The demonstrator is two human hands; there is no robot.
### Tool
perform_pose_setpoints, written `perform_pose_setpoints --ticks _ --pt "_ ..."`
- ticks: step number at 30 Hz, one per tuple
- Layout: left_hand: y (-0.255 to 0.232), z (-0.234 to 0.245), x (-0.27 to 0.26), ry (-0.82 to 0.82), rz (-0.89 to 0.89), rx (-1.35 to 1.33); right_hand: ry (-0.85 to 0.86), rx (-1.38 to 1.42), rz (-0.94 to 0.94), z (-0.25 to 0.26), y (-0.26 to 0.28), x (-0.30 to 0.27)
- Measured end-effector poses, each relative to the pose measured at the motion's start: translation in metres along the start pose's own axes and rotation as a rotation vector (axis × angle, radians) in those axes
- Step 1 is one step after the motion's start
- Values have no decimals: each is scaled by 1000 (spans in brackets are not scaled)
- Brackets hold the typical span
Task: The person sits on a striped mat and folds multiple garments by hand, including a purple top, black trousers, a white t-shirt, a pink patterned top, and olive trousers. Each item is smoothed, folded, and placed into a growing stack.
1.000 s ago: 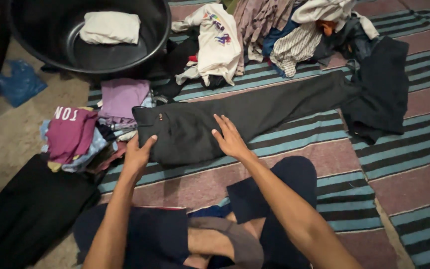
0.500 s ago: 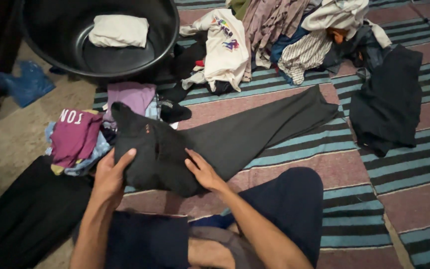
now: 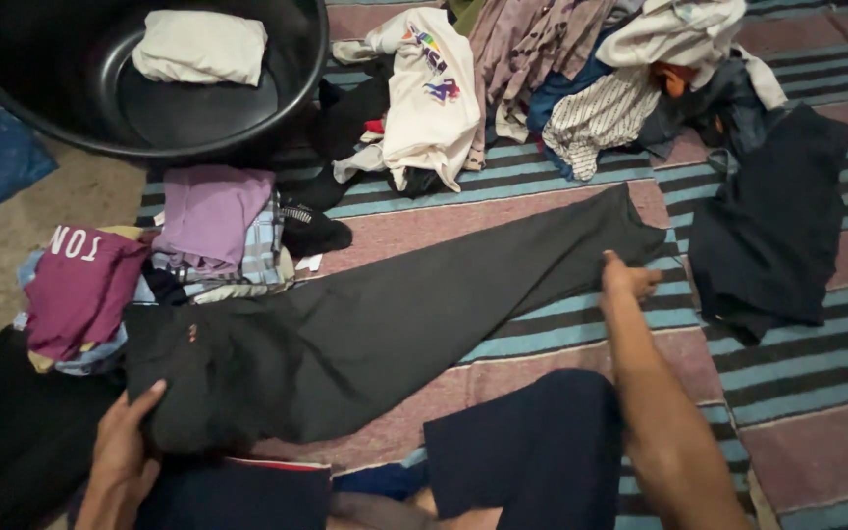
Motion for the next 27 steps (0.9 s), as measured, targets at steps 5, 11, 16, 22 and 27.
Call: perform_pose_setpoints --ticks 5,11,16,22,27 --pt "14 20 6 -33 24 -37 365 389 -100 -30 17 34" --pt "17 10 5 -23 33 -89 752 872 63 -5 82 -9" --pt "13 0 1 27 32 -121 790 795 679 -7 119 -141" --pt "12 -8 -2 71 28 -112 918 89 1354 -10 102 -337" --pt "7 -18 -9 133 -3 -101 1202 -425 1595 4 69 -415"
Point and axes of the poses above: each hand's wrist, its own x-axis towards the middle knuckle, its own z-axis out of the back of the hand, y = z × x, the point moved 8 cm from there along x, towards the middle knuckle, and after that the axes turned 8 degrees about -x, right-handed, at the moved point
